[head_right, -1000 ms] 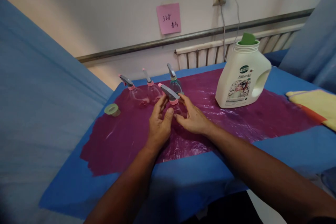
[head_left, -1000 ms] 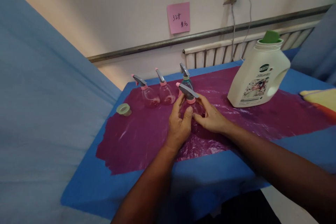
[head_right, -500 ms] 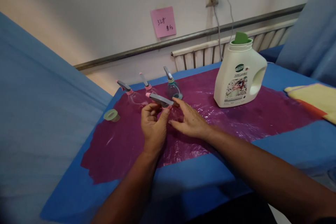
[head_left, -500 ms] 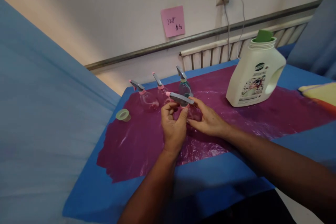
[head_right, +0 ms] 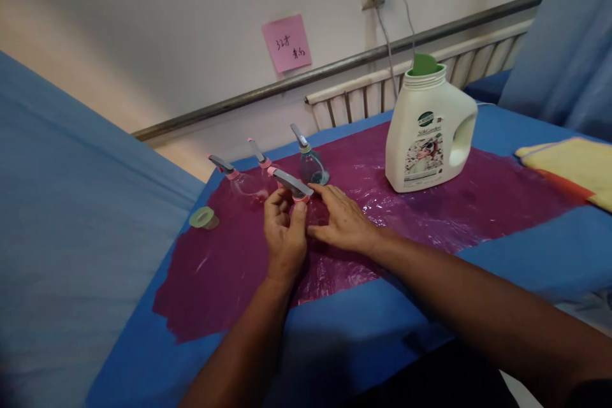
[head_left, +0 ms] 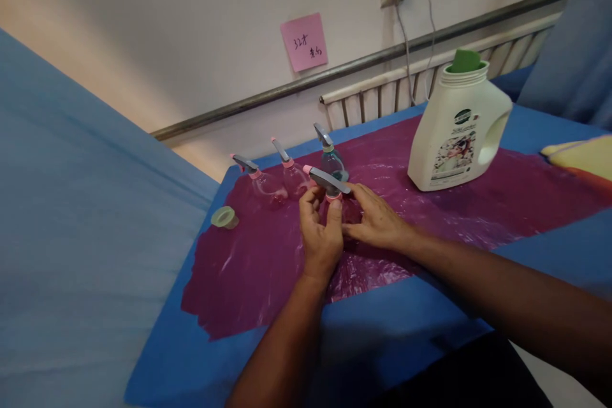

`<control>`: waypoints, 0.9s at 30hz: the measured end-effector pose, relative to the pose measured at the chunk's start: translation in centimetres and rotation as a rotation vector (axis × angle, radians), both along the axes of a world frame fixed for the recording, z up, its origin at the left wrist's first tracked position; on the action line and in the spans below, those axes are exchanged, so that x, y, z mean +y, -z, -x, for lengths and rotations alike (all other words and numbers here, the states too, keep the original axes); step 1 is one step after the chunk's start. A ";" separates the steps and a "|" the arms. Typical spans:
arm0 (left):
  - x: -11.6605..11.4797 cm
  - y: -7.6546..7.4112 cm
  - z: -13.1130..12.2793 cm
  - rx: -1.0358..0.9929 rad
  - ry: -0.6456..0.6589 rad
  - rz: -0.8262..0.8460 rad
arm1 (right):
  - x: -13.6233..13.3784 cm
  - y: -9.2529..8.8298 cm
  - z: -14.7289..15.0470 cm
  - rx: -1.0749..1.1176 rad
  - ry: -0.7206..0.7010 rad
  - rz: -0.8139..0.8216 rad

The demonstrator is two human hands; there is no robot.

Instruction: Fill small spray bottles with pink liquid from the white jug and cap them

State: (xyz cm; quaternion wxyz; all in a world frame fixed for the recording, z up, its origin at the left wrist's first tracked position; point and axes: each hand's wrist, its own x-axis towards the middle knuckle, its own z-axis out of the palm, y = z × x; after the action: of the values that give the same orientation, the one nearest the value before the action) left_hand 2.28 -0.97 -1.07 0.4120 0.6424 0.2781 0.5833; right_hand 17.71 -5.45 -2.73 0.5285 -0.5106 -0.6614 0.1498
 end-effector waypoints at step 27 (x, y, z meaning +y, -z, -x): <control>-0.8 -9.2 8.1 -0.158 -0.420 -0.346 | 0.2 0.3 -0.7 -0.072 0.083 0.003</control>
State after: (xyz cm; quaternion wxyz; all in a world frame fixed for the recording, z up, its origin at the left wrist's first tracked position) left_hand -5.84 -1.77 8.10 0.1869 0.5840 0.2684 0.7429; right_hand 18.44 -5.30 -3.03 0.5095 -0.5435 -0.6579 0.1104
